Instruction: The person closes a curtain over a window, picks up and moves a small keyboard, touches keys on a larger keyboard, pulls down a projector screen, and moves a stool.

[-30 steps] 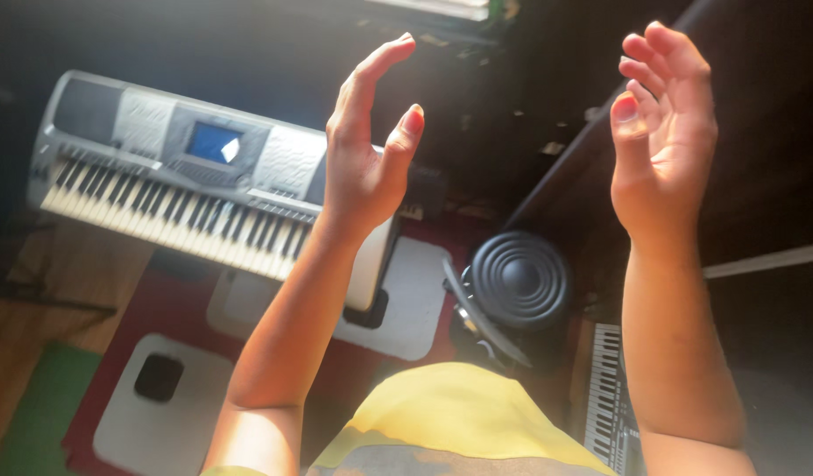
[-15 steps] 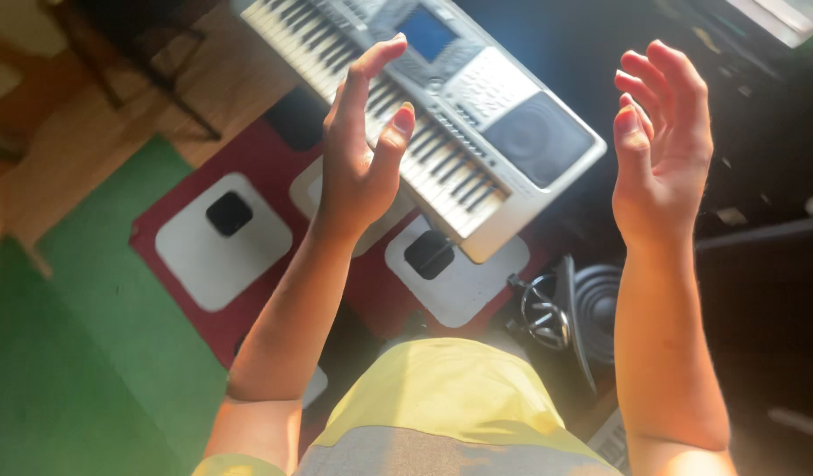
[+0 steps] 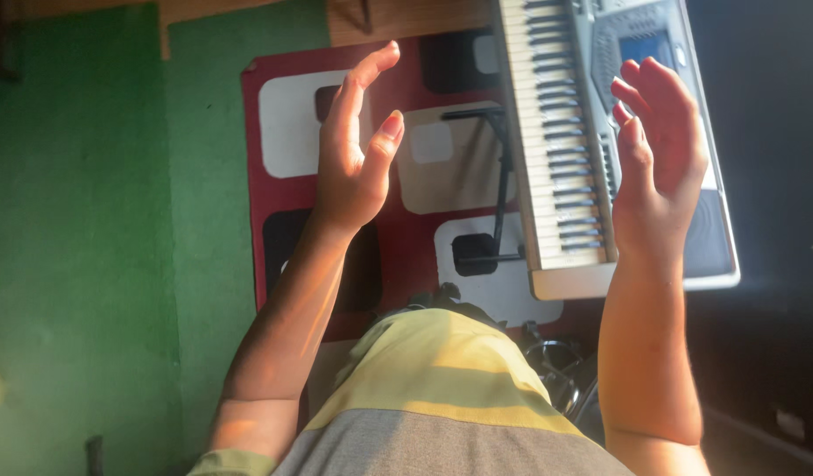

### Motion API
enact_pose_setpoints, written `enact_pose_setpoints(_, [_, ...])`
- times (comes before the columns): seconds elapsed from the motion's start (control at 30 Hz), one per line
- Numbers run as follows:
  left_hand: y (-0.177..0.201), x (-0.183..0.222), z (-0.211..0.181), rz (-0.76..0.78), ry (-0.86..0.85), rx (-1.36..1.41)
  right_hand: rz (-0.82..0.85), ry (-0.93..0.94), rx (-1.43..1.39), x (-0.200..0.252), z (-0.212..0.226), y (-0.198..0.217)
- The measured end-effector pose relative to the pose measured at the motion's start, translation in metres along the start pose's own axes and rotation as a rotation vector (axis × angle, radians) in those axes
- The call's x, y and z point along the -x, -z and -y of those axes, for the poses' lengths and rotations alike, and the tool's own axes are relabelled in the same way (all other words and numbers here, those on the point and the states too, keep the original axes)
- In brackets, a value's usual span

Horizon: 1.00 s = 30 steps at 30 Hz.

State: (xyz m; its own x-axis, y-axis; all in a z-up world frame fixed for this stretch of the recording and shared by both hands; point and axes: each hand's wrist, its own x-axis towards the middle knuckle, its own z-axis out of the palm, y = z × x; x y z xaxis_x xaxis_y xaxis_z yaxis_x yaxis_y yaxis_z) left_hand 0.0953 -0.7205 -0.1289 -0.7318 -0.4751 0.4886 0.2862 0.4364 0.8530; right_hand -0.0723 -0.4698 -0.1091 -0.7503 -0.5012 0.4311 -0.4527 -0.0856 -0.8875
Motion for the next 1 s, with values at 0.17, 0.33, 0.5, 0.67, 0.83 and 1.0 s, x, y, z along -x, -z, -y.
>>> enact_pose_setpoints(0.17, [0.013, 0.019, -0.003, -0.109, 0.005, -0.101, 0.139, 0.034, -0.130, -0.015, -0.016, -0.013])
enact_pose_setpoints(0.33, [0.008, 0.038, -0.011, -0.159, 0.085, -0.054, 0.227, 0.028, -0.161, -0.020, -0.024, -0.012])
enact_pose_setpoints(0.5, [0.004, 0.043, -0.009, -0.177, 0.113, -0.094, 0.275, 0.009, -0.151, -0.028, -0.029, -0.013])
enact_pose_setpoints(0.67, [0.006, 0.041, 0.001, -0.188, 0.199, -0.101, 0.303, -0.010, -0.149, -0.035, -0.035, -0.013])
enact_pose_setpoints(0.83, [0.013, 0.022, 0.023, -0.196, 0.226, -0.110, 0.287, -0.034, -0.157, -0.054, -0.048, -0.027])
enact_pose_setpoints(1.0, [0.032, -0.002, 0.054, -0.197, 0.225, -0.082, 0.246, -0.064, -0.160, -0.073, -0.063, -0.054])
